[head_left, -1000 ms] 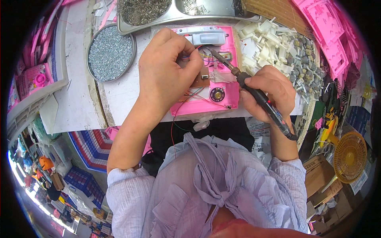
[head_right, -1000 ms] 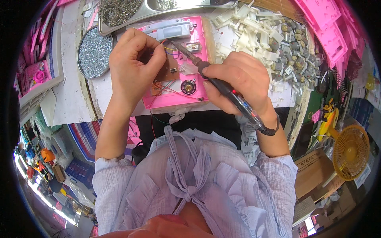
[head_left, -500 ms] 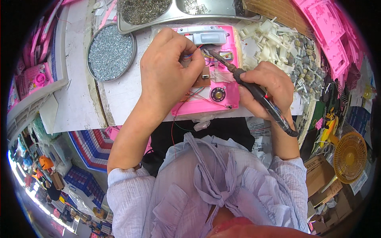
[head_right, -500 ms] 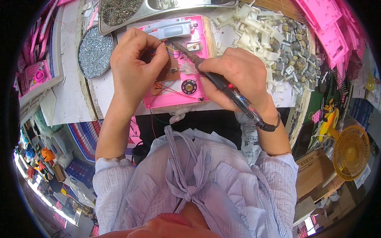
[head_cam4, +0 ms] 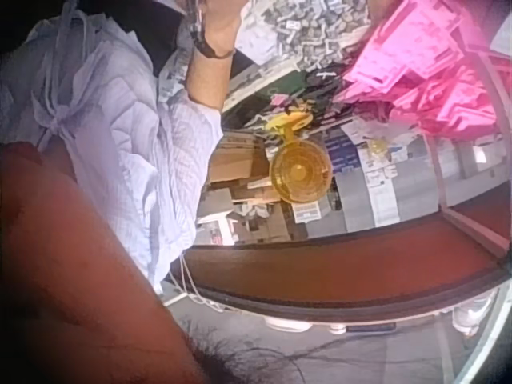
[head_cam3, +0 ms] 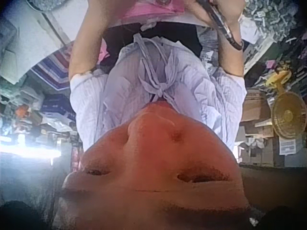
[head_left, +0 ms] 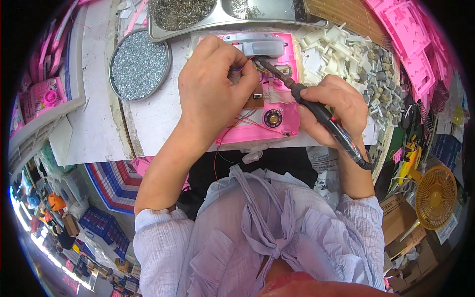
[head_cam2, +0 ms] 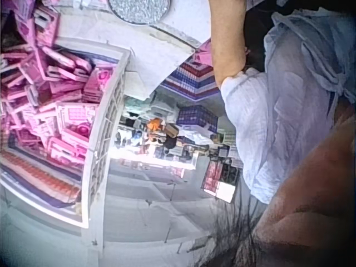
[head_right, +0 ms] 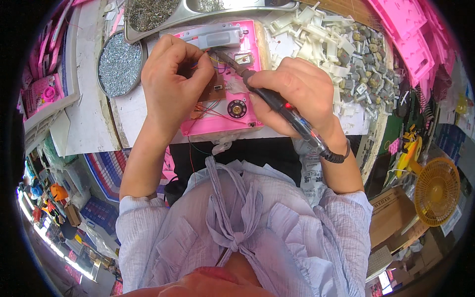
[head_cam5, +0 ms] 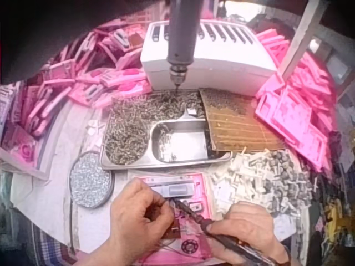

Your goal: Assembling and soldering electronic components inside a pink plastic toy housing.

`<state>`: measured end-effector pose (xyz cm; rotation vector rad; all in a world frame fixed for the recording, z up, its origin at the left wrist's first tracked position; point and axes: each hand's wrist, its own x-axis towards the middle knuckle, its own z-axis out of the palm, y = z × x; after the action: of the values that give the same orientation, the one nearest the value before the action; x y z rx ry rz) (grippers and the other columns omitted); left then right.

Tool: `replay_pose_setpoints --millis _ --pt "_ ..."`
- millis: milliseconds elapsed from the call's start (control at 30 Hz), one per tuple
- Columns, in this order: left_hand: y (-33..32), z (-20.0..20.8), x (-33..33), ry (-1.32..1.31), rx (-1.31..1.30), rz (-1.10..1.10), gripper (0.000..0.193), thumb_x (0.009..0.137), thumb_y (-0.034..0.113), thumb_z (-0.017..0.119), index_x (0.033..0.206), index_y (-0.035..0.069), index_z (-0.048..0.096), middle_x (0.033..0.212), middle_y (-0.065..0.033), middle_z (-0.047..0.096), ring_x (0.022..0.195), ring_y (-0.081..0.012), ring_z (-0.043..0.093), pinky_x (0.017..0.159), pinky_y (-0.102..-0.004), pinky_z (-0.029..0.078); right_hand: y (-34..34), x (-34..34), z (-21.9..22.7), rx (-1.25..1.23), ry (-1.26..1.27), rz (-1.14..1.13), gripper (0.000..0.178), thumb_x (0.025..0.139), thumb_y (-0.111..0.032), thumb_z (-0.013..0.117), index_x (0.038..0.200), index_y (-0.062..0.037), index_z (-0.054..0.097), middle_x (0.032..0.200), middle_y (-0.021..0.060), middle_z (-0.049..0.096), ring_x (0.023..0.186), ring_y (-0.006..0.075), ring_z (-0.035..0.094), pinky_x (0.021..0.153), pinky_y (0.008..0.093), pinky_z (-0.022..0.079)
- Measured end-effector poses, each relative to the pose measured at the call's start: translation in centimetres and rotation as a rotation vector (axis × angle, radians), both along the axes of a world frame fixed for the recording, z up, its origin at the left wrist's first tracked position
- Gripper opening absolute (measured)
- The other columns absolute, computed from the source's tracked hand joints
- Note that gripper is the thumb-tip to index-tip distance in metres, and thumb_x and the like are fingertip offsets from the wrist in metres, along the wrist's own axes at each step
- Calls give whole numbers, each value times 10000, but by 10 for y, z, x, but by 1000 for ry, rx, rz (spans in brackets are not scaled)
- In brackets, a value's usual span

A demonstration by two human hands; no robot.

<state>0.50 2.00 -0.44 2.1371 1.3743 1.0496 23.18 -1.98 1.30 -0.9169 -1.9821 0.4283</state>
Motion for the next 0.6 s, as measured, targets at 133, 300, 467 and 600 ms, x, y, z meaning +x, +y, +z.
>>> replay_pose_setpoints --millis 133,300,467,600 --pt "0 0 1 -6 -3 3 85 749 15 759 761 20 676 770 -56 579 639 -157 607 581 -282 495 0 0 -1 8 -3 -2 334 649 44 765 965 -39 695 698 63 638 527 221 553 492 324 424" --pt "-1 0 3 -34 -30 19 105 738 19 765 756 32 663 773 -61 581 639 -186 610 583 -308 501 -5 4 4 -3 -3 2 333 662 34 777 976 -39 693 706 73 649 533 220 560 497 322 424" --pt "0 -1 2 -39 -20 -3 141 734 55 775 745 54 634 773 -72 574 632 -238 597 575 -353 494 -11 12 3 0 28 -14 352 671 11 799 1003 -30 688 694 73 640 537 216 558 499 319 423" --pt "0 -1 2 -14 0 3 141 739 63 775 743 58 634 771 -72 571 631 -238 595 572 -351 491 -14 19 7 -25 -48 24 323 749 16 764 1046 13 635 711 105 623 579 224 570 527 328 427"
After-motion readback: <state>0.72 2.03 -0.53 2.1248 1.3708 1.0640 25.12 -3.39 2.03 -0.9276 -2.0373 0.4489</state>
